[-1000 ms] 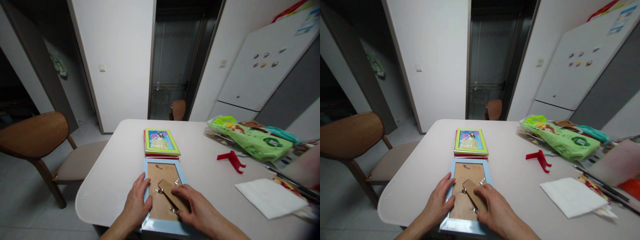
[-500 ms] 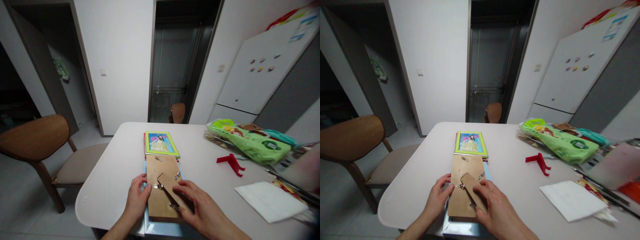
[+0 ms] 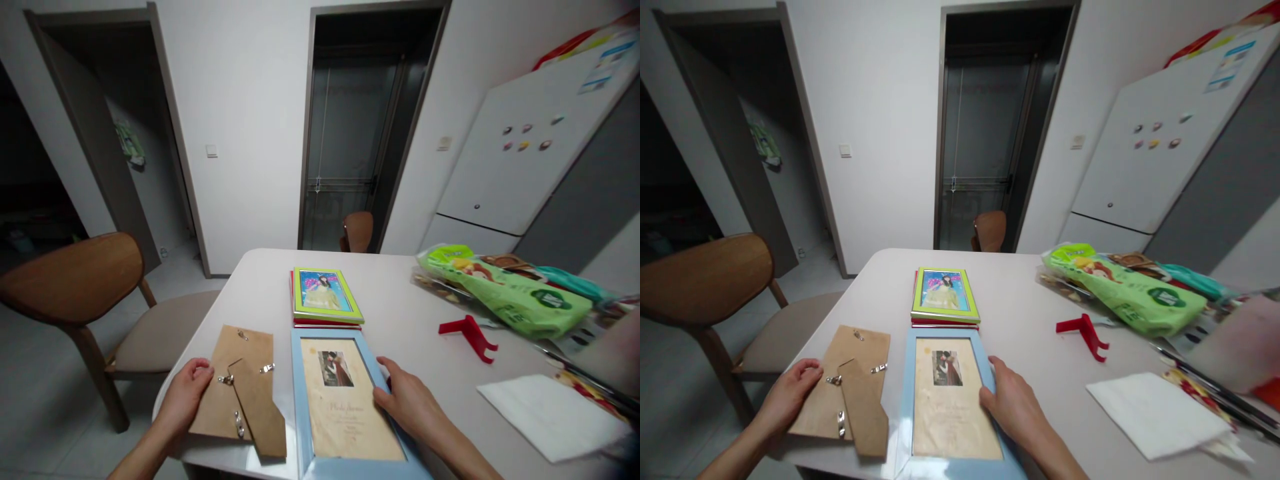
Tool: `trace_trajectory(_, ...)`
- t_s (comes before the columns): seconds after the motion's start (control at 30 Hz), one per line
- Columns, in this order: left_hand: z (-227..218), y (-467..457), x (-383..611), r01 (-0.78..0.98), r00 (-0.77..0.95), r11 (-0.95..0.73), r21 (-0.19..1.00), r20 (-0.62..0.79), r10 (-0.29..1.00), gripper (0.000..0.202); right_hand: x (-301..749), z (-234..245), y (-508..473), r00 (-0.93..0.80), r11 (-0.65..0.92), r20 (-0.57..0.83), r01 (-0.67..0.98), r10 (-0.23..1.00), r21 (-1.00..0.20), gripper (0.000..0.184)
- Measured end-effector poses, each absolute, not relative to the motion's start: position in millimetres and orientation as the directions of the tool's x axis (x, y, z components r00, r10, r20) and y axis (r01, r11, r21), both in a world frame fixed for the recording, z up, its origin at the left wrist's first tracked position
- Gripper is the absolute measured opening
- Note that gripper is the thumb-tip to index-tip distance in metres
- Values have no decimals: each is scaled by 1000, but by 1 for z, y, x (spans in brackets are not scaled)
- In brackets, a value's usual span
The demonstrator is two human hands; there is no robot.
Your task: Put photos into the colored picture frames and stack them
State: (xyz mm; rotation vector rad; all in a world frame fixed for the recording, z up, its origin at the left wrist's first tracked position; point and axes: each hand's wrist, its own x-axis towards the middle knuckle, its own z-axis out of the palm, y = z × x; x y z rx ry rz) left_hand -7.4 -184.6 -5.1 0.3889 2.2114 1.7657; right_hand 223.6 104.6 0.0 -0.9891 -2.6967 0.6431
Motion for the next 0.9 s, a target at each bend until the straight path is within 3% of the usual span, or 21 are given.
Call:
trace_trajectory(0.1,1,-178,-3,173,-941,237,956,90,325,36,223,11,102,-683,438,-103,569,724,-696,52)
trace_trajectory(0.17,8,-160,20,328,-896,248,912,217,388,41,224,20,97,-708,119,-254,431,658,-894,57)
trace_trajectory(0.2,12,-148,38,399,-840,242,884,247,482,40,225,26,93,-739,-45,-296,339,605,-940,60)
trace_trajectory(0.27,20,-119,80,464,-708,175,868,244,663,48,226,36,82,-775,-274,-314,188,549,-943,65)
trace_trajectory(0.37,31,-77,136,634,-368,0,773,301,880,76,225,51,66,-746,-363,-294,76,597,-929,75)
trace_trajectory(0.5,47,-53,161,794,-190,-99,600,400,897,71,224,56,65,-730,-247,-233,91,643,-965,77)
trace_trajectory(0.57,54,-59,154,822,-191,-127,555,479,857,68,226,49,75,-722,-119,-204,167,661,-979,73)
trace_trajectory(0.67,59,-83,131,753,-465,29,658,499,731,56,232,29,96,-691,89,-175,328,701,-940,66)
trace_trajectory(0.77,46,-110,108,562,-732,212,800,361,577,40,236,8,112,-656,303,-101,472,748,-828,59)
trace_trajectory(0.9,12,-138,89,498,-786,346,795,245,567,36,236,-7,122,-639,529,17,621,769,-578,52)
